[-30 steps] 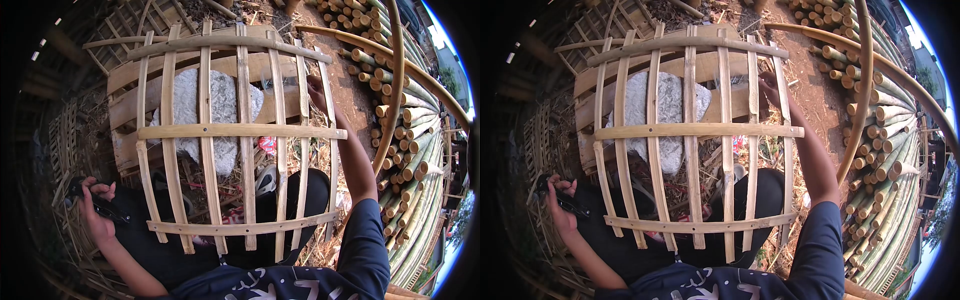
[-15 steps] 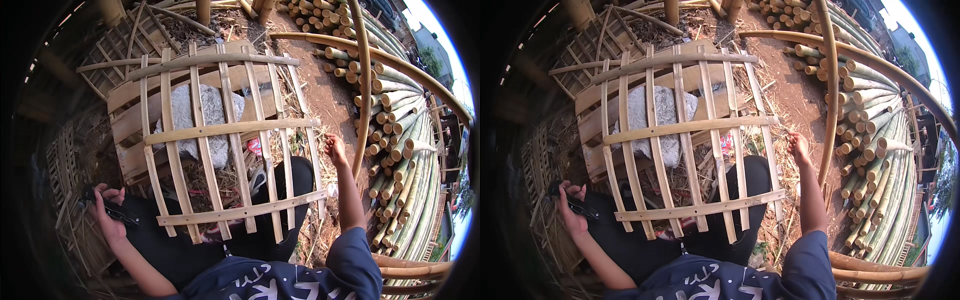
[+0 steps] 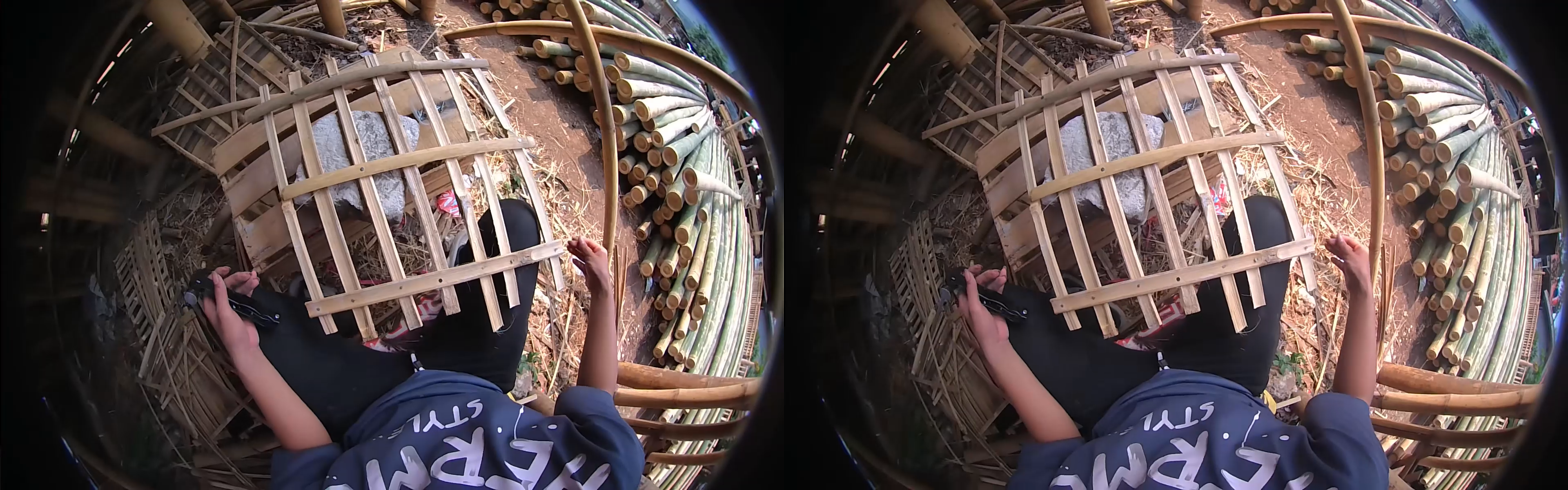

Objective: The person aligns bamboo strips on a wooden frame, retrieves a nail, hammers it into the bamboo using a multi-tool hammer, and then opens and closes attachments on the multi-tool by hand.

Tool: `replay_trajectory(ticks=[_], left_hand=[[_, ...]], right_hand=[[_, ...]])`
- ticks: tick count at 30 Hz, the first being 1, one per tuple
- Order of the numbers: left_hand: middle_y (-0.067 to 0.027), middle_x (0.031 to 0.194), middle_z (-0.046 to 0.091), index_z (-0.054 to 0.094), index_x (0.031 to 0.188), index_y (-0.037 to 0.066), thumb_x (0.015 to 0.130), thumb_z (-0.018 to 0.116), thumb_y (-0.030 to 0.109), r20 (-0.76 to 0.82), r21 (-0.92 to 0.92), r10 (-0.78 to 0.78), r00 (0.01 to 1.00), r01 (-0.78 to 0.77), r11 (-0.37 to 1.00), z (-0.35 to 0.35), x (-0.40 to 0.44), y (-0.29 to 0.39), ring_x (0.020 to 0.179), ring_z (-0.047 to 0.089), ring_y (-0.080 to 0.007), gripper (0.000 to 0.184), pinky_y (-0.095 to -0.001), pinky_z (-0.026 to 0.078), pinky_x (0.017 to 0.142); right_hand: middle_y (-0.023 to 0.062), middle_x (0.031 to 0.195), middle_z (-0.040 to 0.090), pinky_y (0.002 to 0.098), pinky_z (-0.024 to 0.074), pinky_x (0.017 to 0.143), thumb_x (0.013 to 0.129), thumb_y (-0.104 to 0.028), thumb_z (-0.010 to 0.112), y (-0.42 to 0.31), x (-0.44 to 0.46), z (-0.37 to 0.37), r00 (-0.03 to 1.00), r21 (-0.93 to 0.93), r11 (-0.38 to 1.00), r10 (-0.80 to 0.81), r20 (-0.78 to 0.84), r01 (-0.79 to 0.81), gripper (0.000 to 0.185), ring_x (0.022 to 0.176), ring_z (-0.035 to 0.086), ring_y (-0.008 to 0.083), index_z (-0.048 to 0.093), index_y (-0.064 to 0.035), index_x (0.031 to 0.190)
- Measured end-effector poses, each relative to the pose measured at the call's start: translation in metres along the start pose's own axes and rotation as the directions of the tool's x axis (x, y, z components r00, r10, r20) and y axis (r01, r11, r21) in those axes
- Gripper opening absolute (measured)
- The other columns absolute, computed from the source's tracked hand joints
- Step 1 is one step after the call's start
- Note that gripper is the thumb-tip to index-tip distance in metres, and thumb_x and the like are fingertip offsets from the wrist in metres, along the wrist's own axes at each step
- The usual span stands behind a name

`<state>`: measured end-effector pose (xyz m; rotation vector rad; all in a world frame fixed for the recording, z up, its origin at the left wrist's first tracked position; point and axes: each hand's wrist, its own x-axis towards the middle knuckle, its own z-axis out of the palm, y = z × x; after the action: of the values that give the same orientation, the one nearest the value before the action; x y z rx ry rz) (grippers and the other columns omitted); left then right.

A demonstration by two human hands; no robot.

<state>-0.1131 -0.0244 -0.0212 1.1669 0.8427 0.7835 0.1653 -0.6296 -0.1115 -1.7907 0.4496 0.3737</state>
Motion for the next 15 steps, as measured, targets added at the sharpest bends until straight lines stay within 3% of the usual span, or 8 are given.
replay_trajectory(ticks=[3,10,15], left_hand=[[-0.0147,0.086,0.068,0.051,0.114,-0.001,0.103,0.056,0.031,0.022,-0.012,0.02,1.0,-0.02,1.0,-0.003,0.0,-0.002,0.077,0.071,-0.0246,0.035,-0.0321,0.059,0.077],[-0.0146,0.085,0.068,0.052,0.113,0.0,0.103,0.055,0.026,-0.001,0.032,0.072,0.997,-0.072,0.997,-0.001,-0.007,-0.005,0.073,0.071,-0.0233,0.029,-0.0318,0.059,0.073],[-0.0126,0.082,0.066,0.052,0.113,0.001,0.103,0.053,0.029,0.076,-0.027,0.073,0.994,-0.071,0.997,0.023,-0.027,0.005,0.066,0.069,-0.0198,0.03,-0.0343,0.061,0.075]], right_hand=[[0.0094,0.102,0.074,0.0262,0.0537,0.071,0.099,-0.03,0.063,-0.001,-0.008,-0.007,0.998,-0.042,0.998,-0.05,-0.03,0.049,0.025,0.096,0.072,0.0158,0.068,-0.0068,0.107],[0.0075,0.092,0.075,0.0253,0.052,0.072,0.095,-0.028,0.069,-0.043,-0.054,-0.003,0.914,-0.038,0.927,-0.375,-0.152,0.374,0.03,0.089,0.072,0.0141,0.069,-0.0033,0.113],[0.0091,0.09,0.074,0.0252,0.0588,0.061,0.096,-0.022,0.068,-0.084,-0.102,0.016,0.849,0.104,0.846,-0.508,-0.144,0.523,0.025,0.087,0.073,0.0164,0.068,-0.0019,0.111]])
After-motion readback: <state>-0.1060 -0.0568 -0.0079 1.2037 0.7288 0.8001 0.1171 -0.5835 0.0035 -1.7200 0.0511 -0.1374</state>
